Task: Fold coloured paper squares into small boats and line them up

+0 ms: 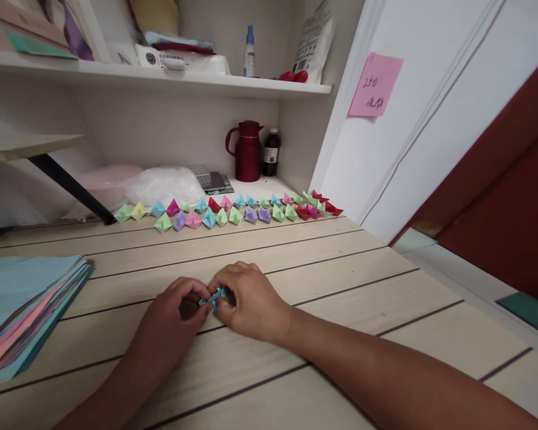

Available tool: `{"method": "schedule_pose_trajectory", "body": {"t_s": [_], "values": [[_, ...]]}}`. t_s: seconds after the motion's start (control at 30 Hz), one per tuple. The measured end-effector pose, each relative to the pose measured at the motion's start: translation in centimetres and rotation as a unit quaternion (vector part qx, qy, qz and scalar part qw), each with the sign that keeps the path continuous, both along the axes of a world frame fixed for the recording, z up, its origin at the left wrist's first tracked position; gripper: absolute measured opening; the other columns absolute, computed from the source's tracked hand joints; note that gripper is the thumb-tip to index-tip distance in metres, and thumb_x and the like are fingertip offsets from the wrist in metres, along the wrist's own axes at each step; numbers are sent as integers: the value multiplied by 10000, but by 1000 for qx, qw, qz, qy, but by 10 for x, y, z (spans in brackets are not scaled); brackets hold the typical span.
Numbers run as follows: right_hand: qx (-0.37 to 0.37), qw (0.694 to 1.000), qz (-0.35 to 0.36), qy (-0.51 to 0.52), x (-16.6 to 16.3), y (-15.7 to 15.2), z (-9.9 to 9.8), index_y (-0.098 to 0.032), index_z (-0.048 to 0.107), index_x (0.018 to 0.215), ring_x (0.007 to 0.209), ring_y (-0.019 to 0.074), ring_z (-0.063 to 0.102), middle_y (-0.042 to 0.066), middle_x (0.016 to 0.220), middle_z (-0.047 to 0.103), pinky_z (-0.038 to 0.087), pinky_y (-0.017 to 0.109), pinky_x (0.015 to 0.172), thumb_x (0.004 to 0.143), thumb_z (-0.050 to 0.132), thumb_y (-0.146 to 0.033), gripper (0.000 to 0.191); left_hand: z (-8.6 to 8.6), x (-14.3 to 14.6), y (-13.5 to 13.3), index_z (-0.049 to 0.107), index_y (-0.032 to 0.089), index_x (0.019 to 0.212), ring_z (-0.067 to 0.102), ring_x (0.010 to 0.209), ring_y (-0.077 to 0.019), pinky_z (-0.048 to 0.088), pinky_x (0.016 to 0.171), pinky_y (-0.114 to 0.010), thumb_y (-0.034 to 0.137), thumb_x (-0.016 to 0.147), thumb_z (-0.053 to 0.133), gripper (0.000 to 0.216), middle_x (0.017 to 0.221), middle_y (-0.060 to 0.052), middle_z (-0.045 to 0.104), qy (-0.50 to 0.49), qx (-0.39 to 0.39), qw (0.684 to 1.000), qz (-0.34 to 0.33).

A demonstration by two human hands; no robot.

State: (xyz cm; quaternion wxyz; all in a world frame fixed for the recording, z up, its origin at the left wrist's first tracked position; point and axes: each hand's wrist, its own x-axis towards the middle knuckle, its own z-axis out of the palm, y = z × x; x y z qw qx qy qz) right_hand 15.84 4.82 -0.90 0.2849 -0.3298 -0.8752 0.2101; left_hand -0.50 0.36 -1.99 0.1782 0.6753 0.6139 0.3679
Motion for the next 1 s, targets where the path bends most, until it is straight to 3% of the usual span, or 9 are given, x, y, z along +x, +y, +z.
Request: {"method": "schedule_pose_trajectory", "body": {"t_s": [0.27,0.6,0.83,1.0], "values": [[-5,1000,-20,3,-3,-2,6,-202,661,930,841,198,605,20,871,707,423,340,816,674,545,-2,345,3,1,0,600,217,732,629,733,-164,474,660,-281,115,724,580,104,803,-5,659,19,-2,1000,4],[-2,999,-25,20,-4,4,-4,-202,643,853,843,190,575,15,838,671,438,320,786,668,529,36,322,0,1,0,616,210,757,616,782,-163,467,738,-303,96,723,611,119,844,-3,656,35,5,999,3],[-90,988,9,124,9,6,1,-214,600,1058,910,152,587,50,1064,579,503,285,790,719,491,49,442,-1,1,0,620,208,758,617,789,-159,462,751,-304,78,726,610,134,839,5,652,32,-2,999,4],[-60,990,37,124,18,9,9,-236,641,1012,1049,176,553,53,1138,545,490,315,869,742,520,41,406,-1,1,0,627,211,770,617,765,-154,460,725,-297,103,747,600,114,842,8,651,33,-5,999,4]]}}
